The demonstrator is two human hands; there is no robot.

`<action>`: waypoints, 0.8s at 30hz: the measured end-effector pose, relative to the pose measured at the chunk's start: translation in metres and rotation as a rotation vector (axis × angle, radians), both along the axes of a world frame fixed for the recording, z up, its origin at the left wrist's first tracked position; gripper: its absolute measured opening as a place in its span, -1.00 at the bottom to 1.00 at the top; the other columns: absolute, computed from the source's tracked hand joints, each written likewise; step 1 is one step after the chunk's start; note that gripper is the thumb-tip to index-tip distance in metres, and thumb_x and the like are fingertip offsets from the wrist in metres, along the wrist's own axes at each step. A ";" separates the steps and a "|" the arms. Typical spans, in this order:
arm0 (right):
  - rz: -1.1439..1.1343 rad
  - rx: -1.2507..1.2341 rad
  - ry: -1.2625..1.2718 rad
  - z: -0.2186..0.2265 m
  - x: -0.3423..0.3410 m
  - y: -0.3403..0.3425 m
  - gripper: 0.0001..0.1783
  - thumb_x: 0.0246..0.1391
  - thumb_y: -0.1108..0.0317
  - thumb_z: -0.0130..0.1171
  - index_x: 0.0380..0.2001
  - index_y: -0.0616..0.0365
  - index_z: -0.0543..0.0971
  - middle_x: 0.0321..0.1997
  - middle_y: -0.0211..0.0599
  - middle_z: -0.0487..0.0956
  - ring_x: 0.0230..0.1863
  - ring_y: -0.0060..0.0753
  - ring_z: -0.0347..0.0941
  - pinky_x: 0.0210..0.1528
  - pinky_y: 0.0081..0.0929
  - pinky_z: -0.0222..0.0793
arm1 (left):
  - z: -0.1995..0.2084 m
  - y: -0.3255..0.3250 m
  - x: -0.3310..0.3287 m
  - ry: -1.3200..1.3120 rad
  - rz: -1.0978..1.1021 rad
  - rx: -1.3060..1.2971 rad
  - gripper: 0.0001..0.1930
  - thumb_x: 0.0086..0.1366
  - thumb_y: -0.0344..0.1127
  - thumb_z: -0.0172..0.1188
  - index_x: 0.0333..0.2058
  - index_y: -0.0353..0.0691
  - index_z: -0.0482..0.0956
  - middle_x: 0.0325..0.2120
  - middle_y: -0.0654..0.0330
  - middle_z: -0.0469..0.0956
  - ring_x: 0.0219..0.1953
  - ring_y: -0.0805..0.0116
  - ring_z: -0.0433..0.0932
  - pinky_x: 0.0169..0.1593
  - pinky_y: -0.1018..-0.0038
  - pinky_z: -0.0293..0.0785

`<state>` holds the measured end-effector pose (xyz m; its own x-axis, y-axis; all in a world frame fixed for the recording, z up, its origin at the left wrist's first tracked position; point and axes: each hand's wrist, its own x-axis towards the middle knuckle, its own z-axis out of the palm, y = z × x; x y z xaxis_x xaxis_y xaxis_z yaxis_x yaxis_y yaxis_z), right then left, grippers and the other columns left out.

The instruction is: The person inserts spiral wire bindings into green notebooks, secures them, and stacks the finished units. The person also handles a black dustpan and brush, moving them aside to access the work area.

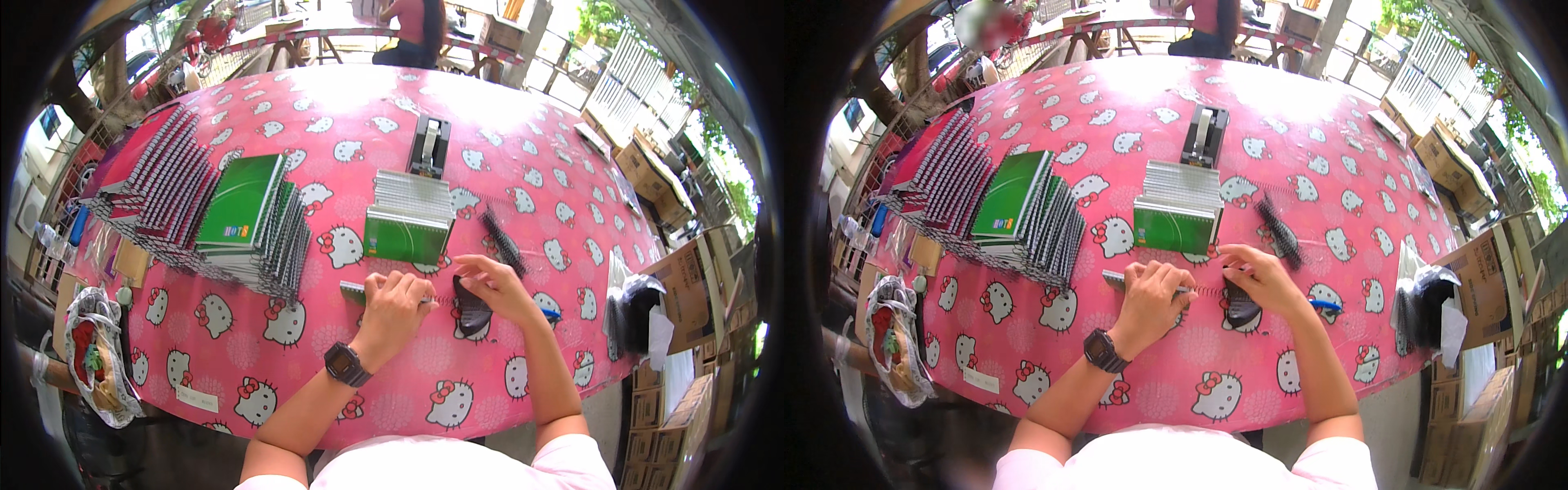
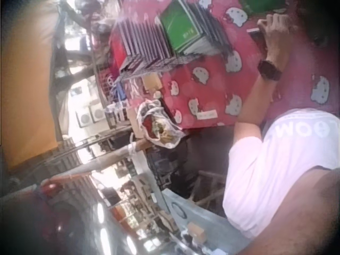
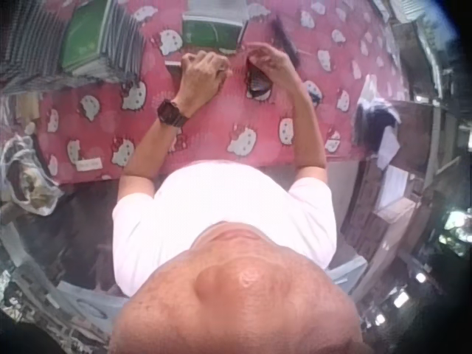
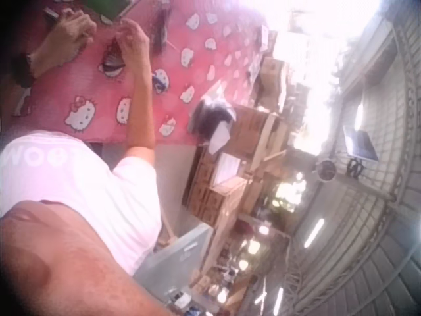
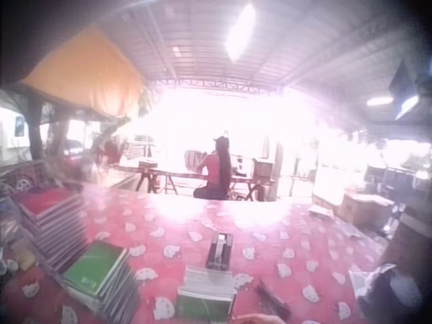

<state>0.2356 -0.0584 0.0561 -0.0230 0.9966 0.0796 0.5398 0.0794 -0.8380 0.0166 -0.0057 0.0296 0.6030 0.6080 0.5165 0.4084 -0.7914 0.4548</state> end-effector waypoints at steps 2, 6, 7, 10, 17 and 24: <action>0.021 0.049 -0.233 -0.014 0.035 -0.007 -0.53 -0.03 0.41 0.28 0.01 0.13 0.48 -0.04 -0.23 0.54 0.05 -0.31 0.41 0.09 -0.37 0.31 | -0.002 -0.001 0.001 -0.003 -0.007 -0.002 -0.81 0.11 -0.18 0.26 -0.33 -0.03 0.49 -0.42 0.37 0.47 -0.22 0.36 0.43 -0.04 0.28 0.12; 0.248 -0.197 -0.256 -0.015 0.050 -0.021 -0.20 -0.32 0.27 0.49 0.11 -0.02 0.42 0.31 -0.14 0.23 0.36 -0.12 0.06 0.34 -0.22 0.02 | -0.003 0.004 -0.004 -0.022 -0.066 0.005 -0.82 0.11 -0.17 0.27 -0.35 -0.04 0.50 -0.42 0.39 0.50 -0.26 0.39 0.45 -0.04 0.29 0.13; 0.262 -0.268 -0.336 -0.012 0.046 -0.025 -0.13 -0.35 0.24 0.51 0.15 -0.09 0.39 0.37 -0.15 0.14 0.39 -0.08 -0.01 0.35 -0.19 -0.01 | -0.004 0.006 -0.004 -0.020 -0.088 0.015 -0.82 0.11 -0.16 0.27 -0.36 -0.04 0.50 -0.42 0.39 0.51 -0.27 0.39 0.45 -0.04 0.29 0.13; 0.219 -0.226 -0.402 -0.019 0.035 -0.028 -0.10 -0.42 0.18 0.48 0.13 -0.14 0.37 0.38 -0.15 0.08 0.38 0.01 -0.05 0.35 -0.11 -0.06 | -0.002 0.007 -0.006 0.011 -0.102 0.041 -0.82 0.13 -0.16 0.25 -0.34 -0.03 0.50 -0.42 0.40 0.52 -0.29 0.40 0.45 -0.07 0.33 0.15; 0.000 -0.075 -0.629 -0.016 0.024 -0.029 -0.20 -0.39 0.16 0.44 0.05 -0.07 0.40 0.32 -0.12 0.19 0.32 -0.03 0.05 0.27 -0.15 0.01 | 0.002 0.013 -0.012 -0.013 -0.204 0.002 -0.80 0.15 -0.16 0.24 -0.32 -0.08 0.51 -0.41 0.34 0.53 -0.27 0.35 0.48 -0.12 0.38 0.23; 0.081 0.234 -0.195 0.013 -0.043 -0.010 -0.63 -0.10 0.36 0.31 -0.18 0.14 0.50 -0.15 -0.20 0.54 -0.09 -0.20 0.46 -0.04 -0.30 0.33 | -0.003 0.016 -0.015 -0.025 -0.189 0.009 -0.81 0.11 -0.20 0.27 -0.33 -0.09 0.52 -0.42 0.31 0.54 -0.27 0.34 0.49 -0.08 0.35 0.25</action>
<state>0.1922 -0.0687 0.0696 -0.1386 0.9459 0.2933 0.6729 0.3073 -0.6729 0.0018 0.0105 0.0261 0.6928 0.4800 0.5381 0.2404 -0.8573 0.4552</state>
